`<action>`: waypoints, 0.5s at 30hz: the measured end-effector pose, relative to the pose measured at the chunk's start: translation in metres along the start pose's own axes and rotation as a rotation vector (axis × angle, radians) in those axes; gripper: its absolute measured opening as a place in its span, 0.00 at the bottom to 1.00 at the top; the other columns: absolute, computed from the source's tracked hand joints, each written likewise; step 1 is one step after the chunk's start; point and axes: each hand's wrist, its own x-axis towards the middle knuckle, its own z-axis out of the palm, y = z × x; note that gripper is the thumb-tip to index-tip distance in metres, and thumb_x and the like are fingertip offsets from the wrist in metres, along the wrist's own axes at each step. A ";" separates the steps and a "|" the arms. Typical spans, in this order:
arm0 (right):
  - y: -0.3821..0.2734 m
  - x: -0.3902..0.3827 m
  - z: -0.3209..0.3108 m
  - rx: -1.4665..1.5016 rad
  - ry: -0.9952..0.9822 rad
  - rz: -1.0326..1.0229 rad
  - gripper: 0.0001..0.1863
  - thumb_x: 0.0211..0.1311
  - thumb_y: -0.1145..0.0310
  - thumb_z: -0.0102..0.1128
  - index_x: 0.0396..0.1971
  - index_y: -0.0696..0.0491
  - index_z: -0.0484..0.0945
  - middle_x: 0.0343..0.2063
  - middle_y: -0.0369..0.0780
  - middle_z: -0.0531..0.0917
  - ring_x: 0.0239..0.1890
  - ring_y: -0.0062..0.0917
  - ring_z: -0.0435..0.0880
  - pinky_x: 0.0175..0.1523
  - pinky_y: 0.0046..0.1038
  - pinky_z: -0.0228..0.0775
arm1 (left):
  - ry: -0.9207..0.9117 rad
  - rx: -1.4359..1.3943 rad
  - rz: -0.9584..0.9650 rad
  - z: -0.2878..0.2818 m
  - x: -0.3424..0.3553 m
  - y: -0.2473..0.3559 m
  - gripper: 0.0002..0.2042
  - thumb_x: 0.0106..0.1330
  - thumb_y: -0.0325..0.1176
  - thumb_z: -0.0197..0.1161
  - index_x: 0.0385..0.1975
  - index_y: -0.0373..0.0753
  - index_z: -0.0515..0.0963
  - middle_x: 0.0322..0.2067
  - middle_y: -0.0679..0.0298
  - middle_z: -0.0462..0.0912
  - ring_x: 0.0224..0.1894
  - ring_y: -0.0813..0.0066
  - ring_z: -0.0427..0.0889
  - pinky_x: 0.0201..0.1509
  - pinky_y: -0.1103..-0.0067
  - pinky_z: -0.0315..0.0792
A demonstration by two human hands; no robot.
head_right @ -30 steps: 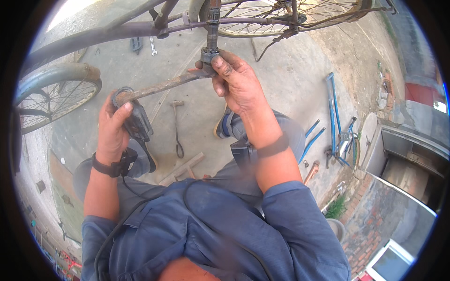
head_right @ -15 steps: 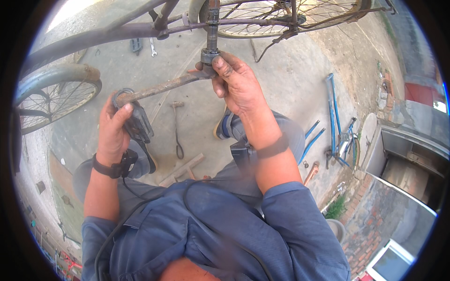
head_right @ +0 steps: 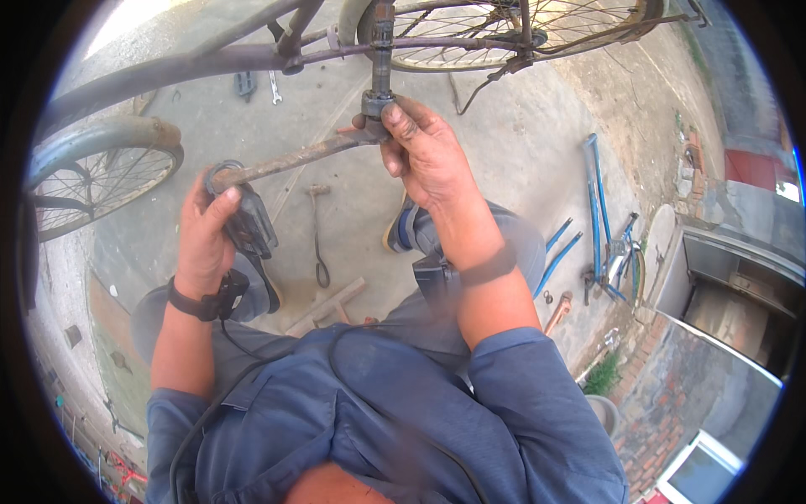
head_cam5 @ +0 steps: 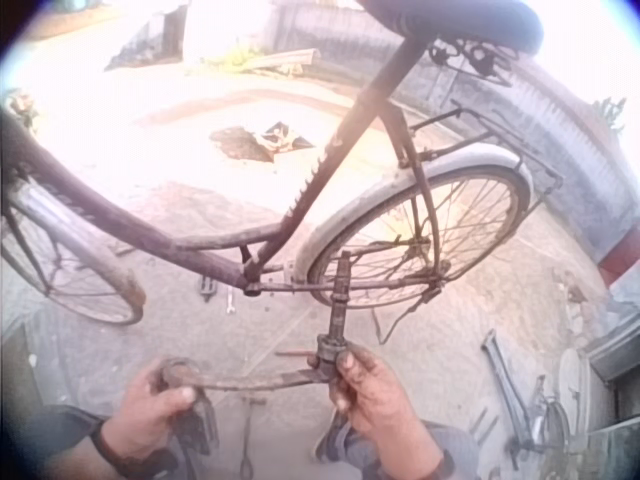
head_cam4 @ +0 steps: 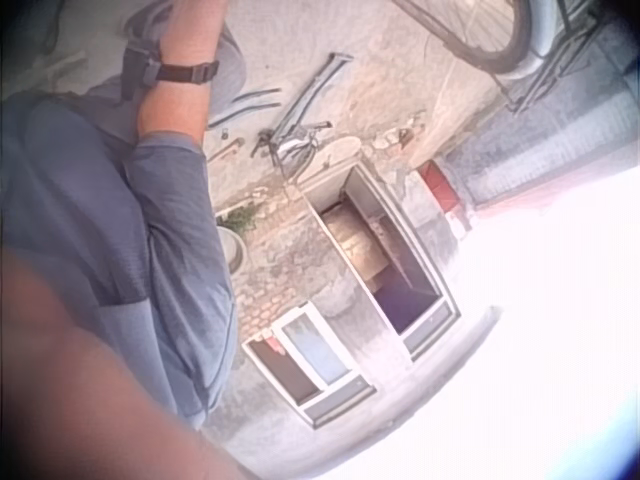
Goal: The person removes a bicycle pedal from the crank arm using a hammer and a metal rod to loosen it. They then inspect the removed pedal and crank arm, and attempt to reattach the pedal to the crank arm.
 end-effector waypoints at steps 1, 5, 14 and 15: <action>0.000 0.000 0.000 0.001 0.002 0.002 0.24 0.69 0.53 0.62 0.51 0.58 0.76 0.43 0.46 0.86 0.18 0.12 0.69 0.24 0.15 0.59 | -0.001 0.008 0.001 0.000 0.000 0.000 0.15 0.64 0.31 0.70 0.48 0.35 0.77 0.38 0.70 0.80 0.40 0.83 0.76 0.46 0.83 0.70; 0.002 0.000 0.000 0.033 0.006 -0.023 0.19 0.72 0.57 0.60 0.49 0.58 0.79 0.43 0.46 0.87 0.18 0.11 0.69 0.23 0.12 0.59 | -0.018 0.006 0.009 0.000 0.000 0.001 0.16 0.64 0.32 0.70 0.48 0.35 0.77 0.38 0.69 0.80 0.40 0.83 0.76 0.47 0.83 0.71; 0.000 0.000 -0.002 0.020 0.002 -0.001 0.23 0.68 0.53 0.64 0.52 0.57 0.77 0.44 0.46 0.86 0.18 0.13 0.69 0.24 0.15 0.60 | -0.029 0.004 0.004 0.001 0.001 0.001 0.16 0.64 0.32 0.70 0.48 0.34 0.77 0.38 0.69 0.80 0.40 0.82 0.77 0.47 0.82 0.71; 0.000 0.000 -0.002 0.027 0.001 0.002 0.23 0.68 0.53 0.64 0.52 0.57 0.77 0.44 0.46 0.86 0.18 0.13 0.69 0.24 0.15 0.59 | -0.027 0.002 0.003 0.001 0.001 0.001 0.16 0.64 0.32 0.70 0.48 0.34 0.77 0.38 0.68 0.80 0.40 0.82 0.77 0.47 0.83 0.71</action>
